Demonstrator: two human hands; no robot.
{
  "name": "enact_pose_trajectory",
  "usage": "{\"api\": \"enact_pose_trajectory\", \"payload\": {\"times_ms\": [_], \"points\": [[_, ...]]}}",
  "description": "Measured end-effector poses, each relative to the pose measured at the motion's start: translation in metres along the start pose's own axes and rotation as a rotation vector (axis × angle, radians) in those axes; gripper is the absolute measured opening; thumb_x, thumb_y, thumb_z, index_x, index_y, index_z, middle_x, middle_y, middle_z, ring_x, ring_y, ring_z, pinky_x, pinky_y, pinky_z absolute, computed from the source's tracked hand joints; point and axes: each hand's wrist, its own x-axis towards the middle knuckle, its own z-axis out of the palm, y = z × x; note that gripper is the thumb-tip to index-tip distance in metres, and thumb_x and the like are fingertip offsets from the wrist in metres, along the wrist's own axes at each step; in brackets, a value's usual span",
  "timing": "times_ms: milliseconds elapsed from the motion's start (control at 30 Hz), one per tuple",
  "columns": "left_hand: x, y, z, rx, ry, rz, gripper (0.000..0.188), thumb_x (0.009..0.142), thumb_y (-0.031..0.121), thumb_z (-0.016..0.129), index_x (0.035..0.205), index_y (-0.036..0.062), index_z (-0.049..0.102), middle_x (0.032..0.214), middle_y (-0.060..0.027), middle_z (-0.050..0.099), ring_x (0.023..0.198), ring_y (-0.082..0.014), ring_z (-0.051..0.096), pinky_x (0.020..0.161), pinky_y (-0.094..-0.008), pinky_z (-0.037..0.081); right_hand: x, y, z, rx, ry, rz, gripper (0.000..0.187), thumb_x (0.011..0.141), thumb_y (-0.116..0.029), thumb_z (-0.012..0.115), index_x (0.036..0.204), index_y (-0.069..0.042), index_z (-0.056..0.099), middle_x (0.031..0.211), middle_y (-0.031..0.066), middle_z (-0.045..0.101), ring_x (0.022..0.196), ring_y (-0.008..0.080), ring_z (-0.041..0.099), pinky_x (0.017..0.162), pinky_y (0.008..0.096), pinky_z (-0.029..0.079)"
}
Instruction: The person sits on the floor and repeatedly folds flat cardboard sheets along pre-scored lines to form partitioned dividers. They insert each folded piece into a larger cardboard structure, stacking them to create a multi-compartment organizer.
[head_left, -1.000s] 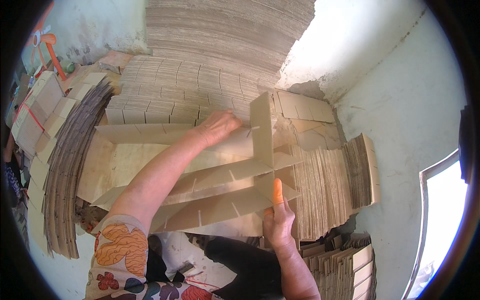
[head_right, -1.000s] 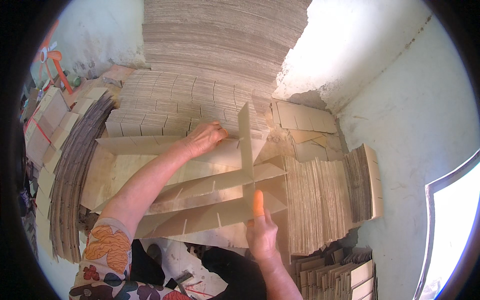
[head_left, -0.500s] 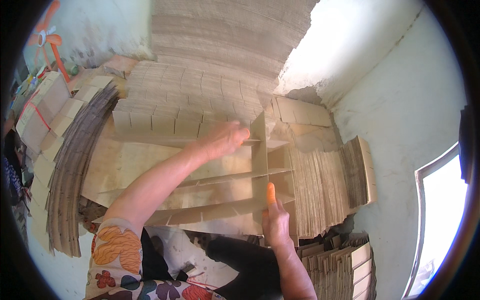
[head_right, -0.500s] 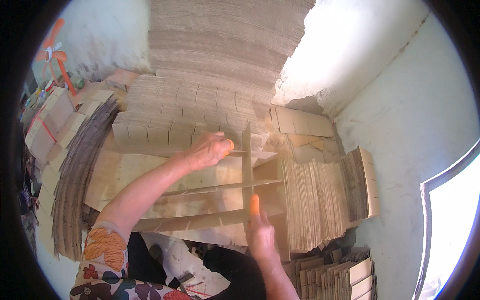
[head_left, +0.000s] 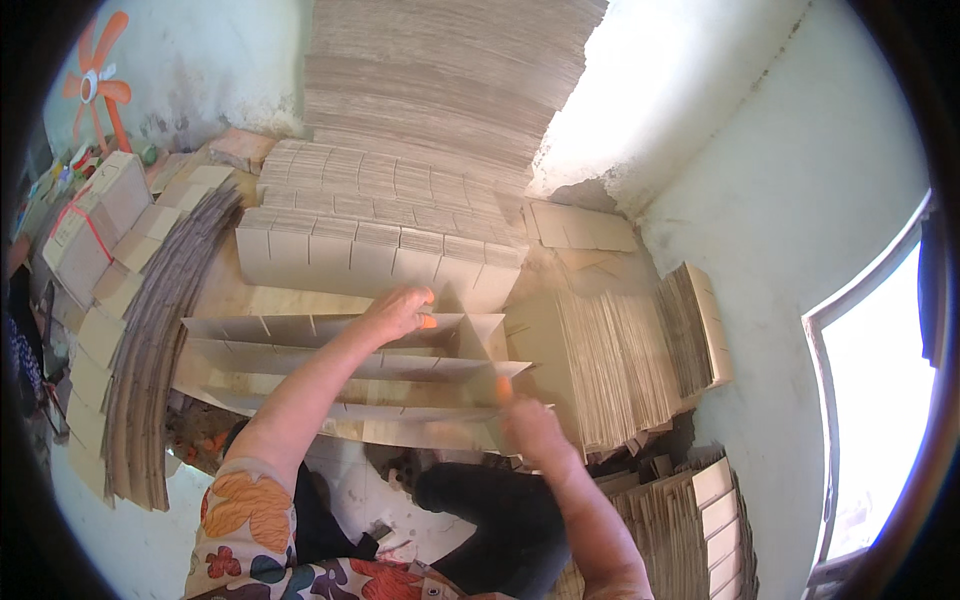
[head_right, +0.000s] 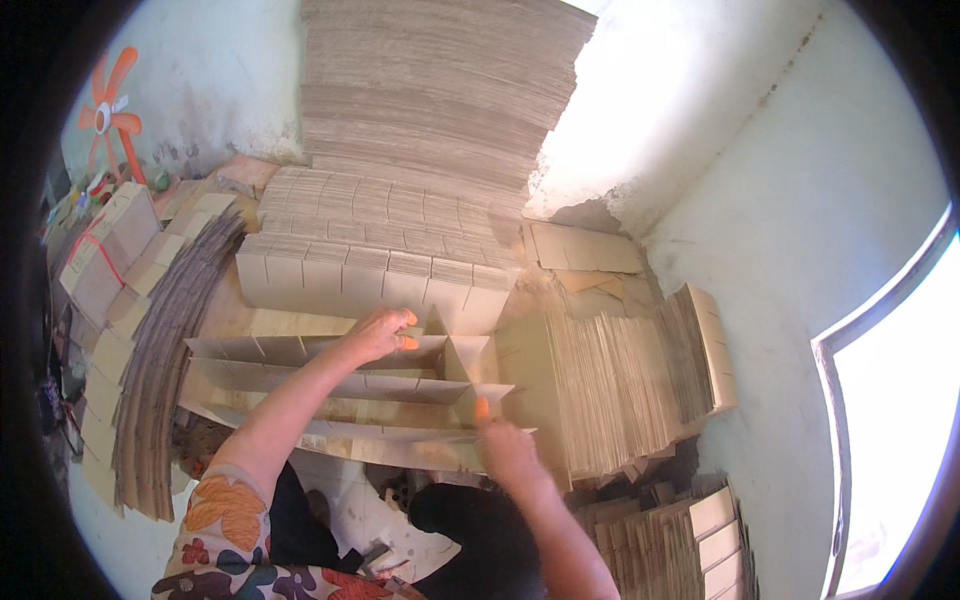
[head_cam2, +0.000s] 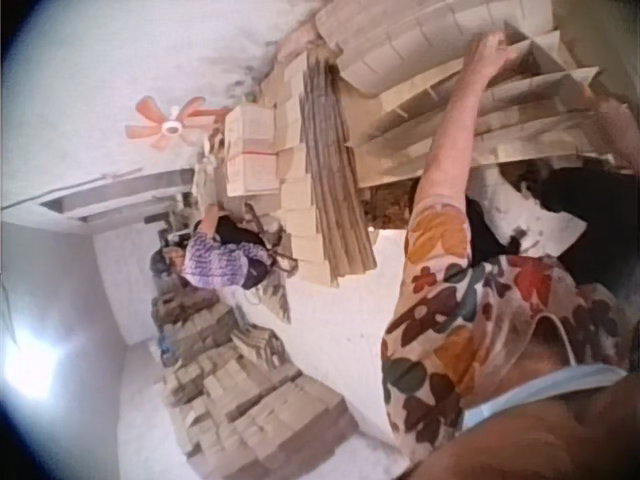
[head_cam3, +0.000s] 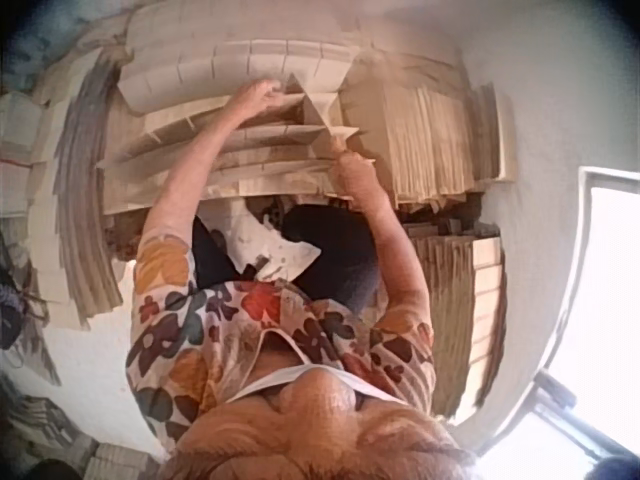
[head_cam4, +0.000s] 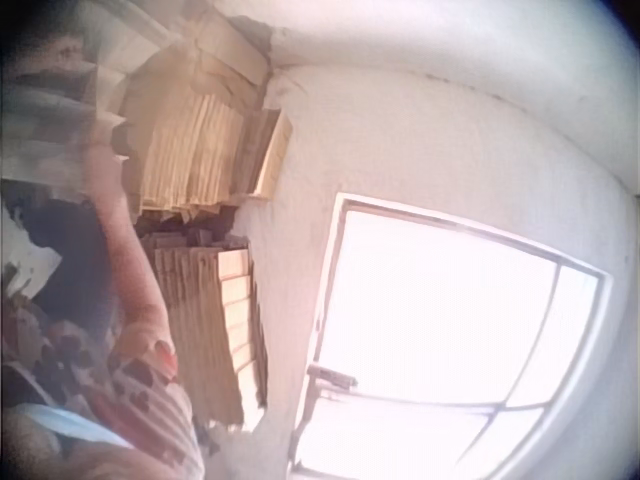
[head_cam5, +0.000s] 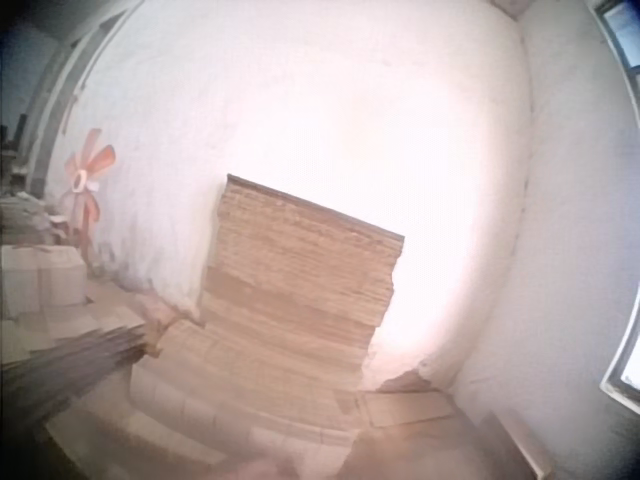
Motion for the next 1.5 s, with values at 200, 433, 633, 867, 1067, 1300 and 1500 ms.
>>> {"api": "enact_pose_trajectory", "payload": {"times_ms": [200, 433, 633, 867, 1067, 1300, 1500], "points": [[-0.059, 0.049, -0.061, 0.035, 0.138, 0.049, 0.043, 0.079, 0.02, 0.071, 0.114, -0.0014, 0.06, 0.109, -0.0213, 0.063, 0.1, -0.0359, 0.06, 0.086, -0.0413, 0.048, -0.023, 0.071, -0.021, -0.031, 0.49, 0.302, 0.049, 0.078, -0.026, 0.071, 0.117, 0.0, 0.056, 0.099, 0.0195, 0.061, 0.09, 0.0402, 0.059, 0.075, 0.0464, 0.049], [-0.165, 0.067, -0.065, 0.175, 0.135, 0.137, 0.047, 0.077, 0.024, 0.073, 0.112, -0.0041, 0.06, 0.106, -0.0193, 0.064, 0.095, -0.0343, 0.06, 0.082, -0.0408, 0.049, -0.035, 0.119, 0.03, -0.209, 0.448, 0.302, 0.047, 0.074, -0.03, 0.075, 0.105, -0.001, 0.055, 0.097, 0.0197, 0.06, 0.089, 0.0388, 0.058, 0.073, 0.0458, 0.048], [-0.188, 0.059, -0.044, 0.256, 0.128, 0.125, 0.045, 0.072, 0.019, 0.076, 0.109, -0.0026, 0.062, 0.099, -0.0174, 0.065, 0.094, -0.0325, 0.059, 0.083, -0.0403, 0.048, -0.036, 0.111, 0.023, 0.108, 0.626, 0.573, 0.037, 0.079, -0.023, 0.072, 0.103, 0.0, 0.054, 0.092, 0.0195, 0.064, 0.089, 0.0383, 0.061, 0.073, 0.0455, 0.048], [-0.19, 0.028, -0.013, 0.253, 0.11, 0.193, 0.026, 0.075, 0.009, 0.071, 0.099, 0.0023, 0.065, 0.091, -0.0188, 0.065, 0.085, -0.035, 0.062, 0.071, -0.0421, 0.051, -0.06, 0.017, -0.077, 0.403, 0.99, 0.266, 0.032, 0.086, -0.011, 0.067, 0.114, -0.001, 0.056, 0.091, 0.0198, 0.066, 0.076, 0.0324, 0.062, 0.067, 0.0362, 0.05], [-0.191, 0.015, -0.001, 0.164, 0.206, 0.264, 0.013, 0.075, 0.005, 0.069, 0.087, 0.0025, 0.067, 0.079, -0.0185, 0.064, 0.074, -0.0356, 0.063, 0.063, -0.0425, 0.051, -0.058, -0.032, -0.084, 0.516, 0.658, -0.017, 0.06, 0.084, -0.006, 0.068, 0.139, -0.007, 0.044, 0.086, 0.0187, 0.064, 0.069, 0.0169, 0.056, 0.066, 0.0276, 0.048], [-0.192, 0.027, -0.006, 0.198, 0.165, 0.243, 0.014, 0.075, 0.006, 0.068, 0.088, 0.0025, 0.067, 0.076, -0.0182, 0.063, 0.07, -0.0353, 0.061, 0.06, -0.0426, 0.05, -0.05, -0.043, -0.069, 0.444, 0.476, 0.056, 0.058, 0.084, -0.009, 0.068, 0.139, -0.011, 0.046, 0.063, 0.022, 0.054, 0.05, 0.0236, 0.048, 0.054, 0.0327, 0.046], [-0.188, 0.029, -0.008, 0.145, 0.136, 0.202, 0.015, 0.074, 0.01, 0.07, 0.086, 0.0021, 0.066, 0.074, -0.018, 0.062, 0.072, -0.0352, 0.061, 0.061, -0.0433, 0.049, -0.04, -0.033, -0.034, 0.43, 0.557, -0.119, 0.061, 0.081, -0.004, 0.072, 0.137, -0.008, 0.047, 0.069, 0.0206, 0.055, 0.054, 0.0159, 0.043, 0.056, 0.0264, 0.045]]}}
